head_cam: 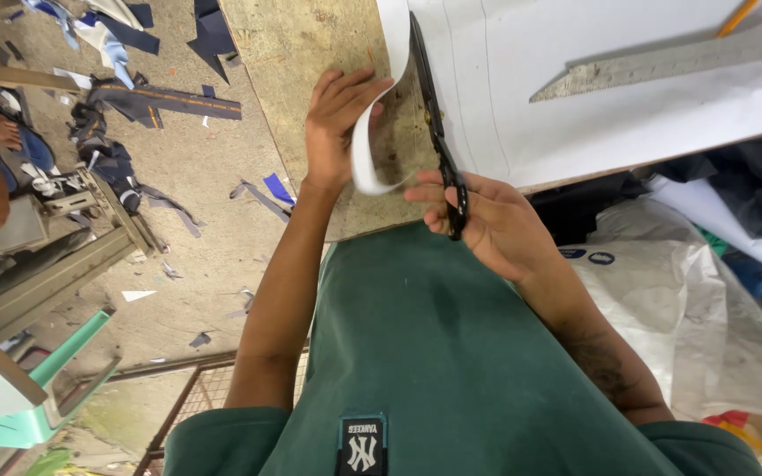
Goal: The person uses a ruler and pencil to draw straight lines on a large sheet of white paper. They then use scissors to cut along the drawn lines, separating the paper into strips and shapes.
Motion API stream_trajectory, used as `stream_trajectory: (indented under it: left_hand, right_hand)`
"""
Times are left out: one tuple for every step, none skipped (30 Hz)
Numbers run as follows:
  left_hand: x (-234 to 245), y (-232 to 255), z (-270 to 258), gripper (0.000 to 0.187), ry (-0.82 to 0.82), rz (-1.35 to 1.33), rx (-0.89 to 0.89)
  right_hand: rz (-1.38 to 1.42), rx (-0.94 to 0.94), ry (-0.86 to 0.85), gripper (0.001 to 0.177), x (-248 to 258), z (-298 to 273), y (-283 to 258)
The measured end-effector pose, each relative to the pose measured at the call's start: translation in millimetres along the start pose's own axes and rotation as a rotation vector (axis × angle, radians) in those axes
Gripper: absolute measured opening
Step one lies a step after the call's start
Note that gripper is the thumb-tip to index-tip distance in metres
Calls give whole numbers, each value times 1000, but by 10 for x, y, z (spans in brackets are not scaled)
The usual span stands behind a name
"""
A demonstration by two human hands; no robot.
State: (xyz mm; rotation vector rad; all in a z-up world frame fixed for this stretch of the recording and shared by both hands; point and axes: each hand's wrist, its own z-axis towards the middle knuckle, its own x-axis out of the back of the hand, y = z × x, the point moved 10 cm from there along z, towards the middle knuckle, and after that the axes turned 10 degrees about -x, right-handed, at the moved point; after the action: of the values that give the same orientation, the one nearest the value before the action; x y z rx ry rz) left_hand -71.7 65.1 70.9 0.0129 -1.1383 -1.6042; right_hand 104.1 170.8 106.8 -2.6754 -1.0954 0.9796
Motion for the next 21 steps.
stream_trajectory:
  left_hand:
    - [22,-63,0,29,27,-90,85]
    - [61,-48,43,29,36,-84,93]
    - [64,14,110,37,-15,-45,38]
    - [59,76,172,53,-66,-6,-17]
    - [34,3,193,53,-61,3,-4]
    - [-118,-81,195,70,-198,91,18]
    - [-264,-171,179,89,-340,177,37]
    - [-273,-197,249,89,-340,182,51]
    - [-349,-229,302,95,-434,247,39]
    - [-415,-264,350,102,-529,311,27]
    - [-444,-379,406,102,-525,315,19]
    - [-398,-415,509,77,-427,347,-63]
    - [-383,-369,500,55,-339,359,-131]
    - [-379,-327,497,55,-346,345,-123]
    - [-288,-263,596,43,-256,343,-212]
    - [-184,-195,672,32,-165,340,-299]
    - [-175,-173,671,32,-163,339,-310]
    - [-148,-168,662,33,-144,313,-304]
    - [-136,-160,622,34,-125,286,-291]
    - [-137,-257,643,34,-122,283,-295]
    - [-152,-249,578,34,-134,291,-338]
  right_hand:
    - [-95,0,68,50,96,-12,-41]
    - [-105,-9,64,50,154,-17,-17]
    - [-140,-11,154,46,296,-11,-13]
    - [-174,-11,244,42,442,-13,-14]
    - [-183,-24,238,42,507,15,21]
    - [-124,16,237,30,590,27,10]
    - [-61,56,237,18,673,30,9]
    - [-65,44,232,18,725,40,-16]
    - [-68,43,183,17,725,63,-41]
    - [-69,42,135,18,717,81,-65]
    - [-71,51,132,18,755,114,-118]
    - [-71,55,99,20,763,154,-160]
    - [-64,39,79,21,794,101,-111]
    - [-57,29,91,21,816,43,-69]
    - [-54,37,79,22,806,70,-94]
    - [-51,45,66,23,787,95,-109]
    - [-49,56,67,23,795,111,-89]
    - [-28,76,38,27,781,133,-67]
    - [-8,90,12,31,782,147,-30]
    - [-9,95,15,31,758,230,-41]
    - [-7,135,-46,31,675,238,-40]
